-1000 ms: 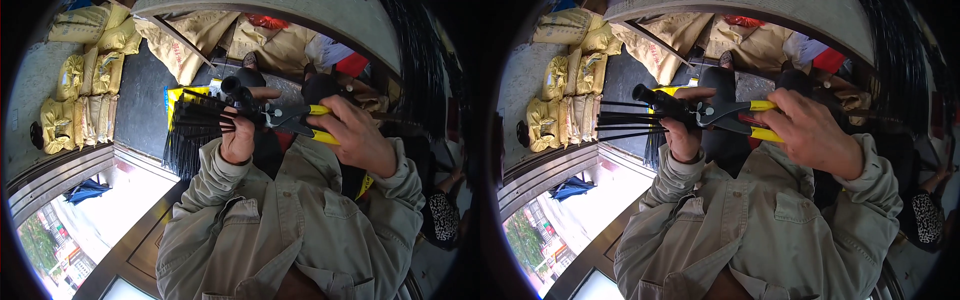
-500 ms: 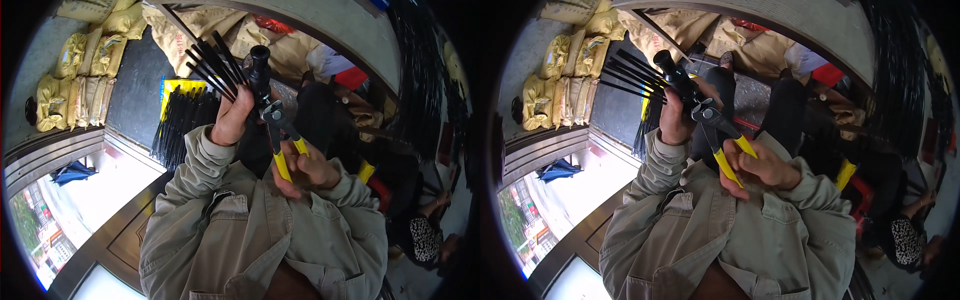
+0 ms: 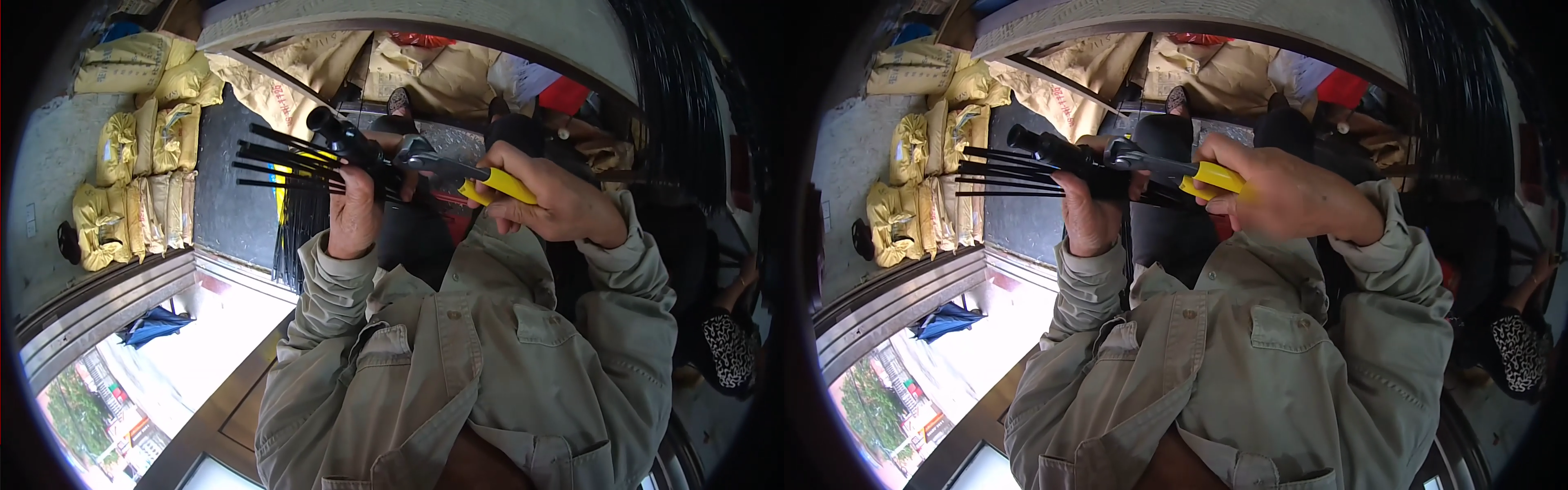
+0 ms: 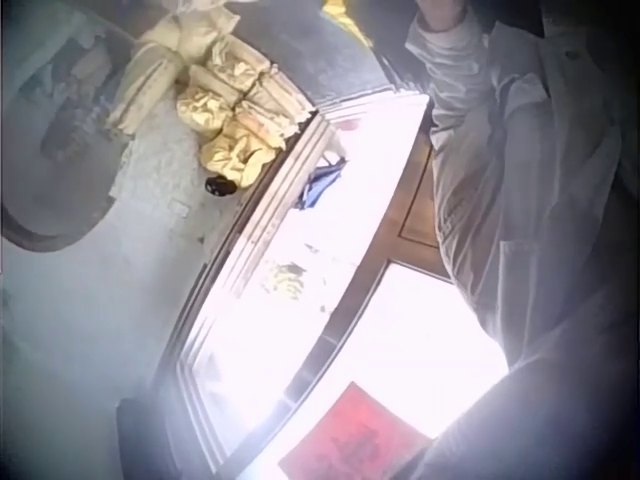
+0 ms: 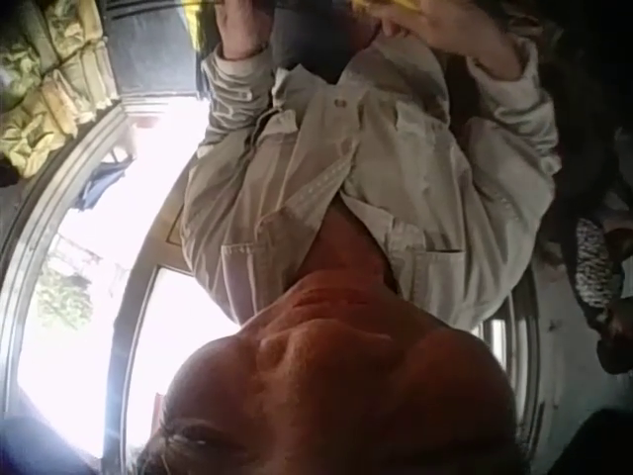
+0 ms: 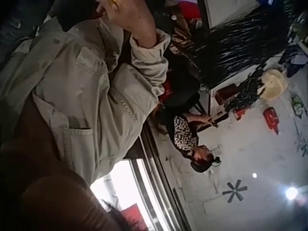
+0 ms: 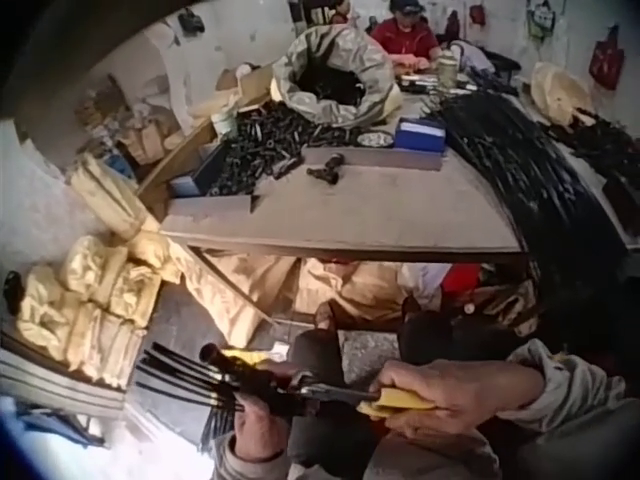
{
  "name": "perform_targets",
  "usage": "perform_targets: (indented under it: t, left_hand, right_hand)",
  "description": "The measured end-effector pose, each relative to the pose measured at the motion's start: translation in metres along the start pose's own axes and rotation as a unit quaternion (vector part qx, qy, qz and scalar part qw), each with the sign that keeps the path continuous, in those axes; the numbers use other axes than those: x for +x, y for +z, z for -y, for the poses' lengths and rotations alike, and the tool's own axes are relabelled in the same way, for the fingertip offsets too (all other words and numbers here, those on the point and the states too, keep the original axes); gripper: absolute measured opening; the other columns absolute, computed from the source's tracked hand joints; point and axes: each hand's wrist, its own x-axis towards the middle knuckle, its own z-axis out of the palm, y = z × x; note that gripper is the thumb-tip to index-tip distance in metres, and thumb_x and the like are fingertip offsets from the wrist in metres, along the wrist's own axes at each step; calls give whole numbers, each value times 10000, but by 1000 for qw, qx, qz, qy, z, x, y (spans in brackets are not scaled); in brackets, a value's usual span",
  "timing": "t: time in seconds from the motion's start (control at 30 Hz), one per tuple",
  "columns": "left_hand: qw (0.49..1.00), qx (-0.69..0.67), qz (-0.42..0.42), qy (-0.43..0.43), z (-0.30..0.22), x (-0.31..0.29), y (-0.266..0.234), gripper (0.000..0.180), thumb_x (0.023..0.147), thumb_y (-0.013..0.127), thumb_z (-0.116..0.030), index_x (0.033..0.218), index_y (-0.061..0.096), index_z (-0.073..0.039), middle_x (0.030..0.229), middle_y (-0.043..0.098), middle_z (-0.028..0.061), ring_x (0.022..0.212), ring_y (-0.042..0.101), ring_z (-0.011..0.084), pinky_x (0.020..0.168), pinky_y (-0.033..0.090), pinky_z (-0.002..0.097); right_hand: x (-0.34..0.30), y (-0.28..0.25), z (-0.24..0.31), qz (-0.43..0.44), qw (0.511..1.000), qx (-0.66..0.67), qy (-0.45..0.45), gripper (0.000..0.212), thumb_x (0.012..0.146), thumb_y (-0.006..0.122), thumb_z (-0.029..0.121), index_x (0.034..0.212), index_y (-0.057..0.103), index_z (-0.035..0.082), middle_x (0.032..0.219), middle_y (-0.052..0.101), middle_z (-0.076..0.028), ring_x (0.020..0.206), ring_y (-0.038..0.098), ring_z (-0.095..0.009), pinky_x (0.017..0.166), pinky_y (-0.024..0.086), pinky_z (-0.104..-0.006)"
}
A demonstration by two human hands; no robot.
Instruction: Manually attaching and crimping plastic connectors onto the ends of black rods at an assembly station.
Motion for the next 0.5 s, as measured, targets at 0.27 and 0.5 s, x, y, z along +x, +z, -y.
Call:
perform_targets:
  t: [0.27, 0.5]
  left_hand:
    - [998, 58, -23, 1, -4, -3, 4, 623, 856, 368, -573, 994, 493, 21, 764, 572, 97, 608, 486, 120, 541, 383, 239]
    - [988, 137, -43, -53, -9, 5, 4, 735, 809, 277, -679, 1011, 478, -1, 803, 573, 116, 613, 545, 161, 542, 414, 230]
  right_hand:
    - [5, 5, 4, 7, 994, -106, 13, 229, 864, 528, 116, 989, 376, -2, 701, 547, -106, 563, 579, -165, 511, 436, -273]
    - [14, 35, -35, -124, 976, -134, -122, 256, 835, 558, 84, 991, 376, -6, 724, 544, -156, 622, 588, -230, 535, 439, -310]
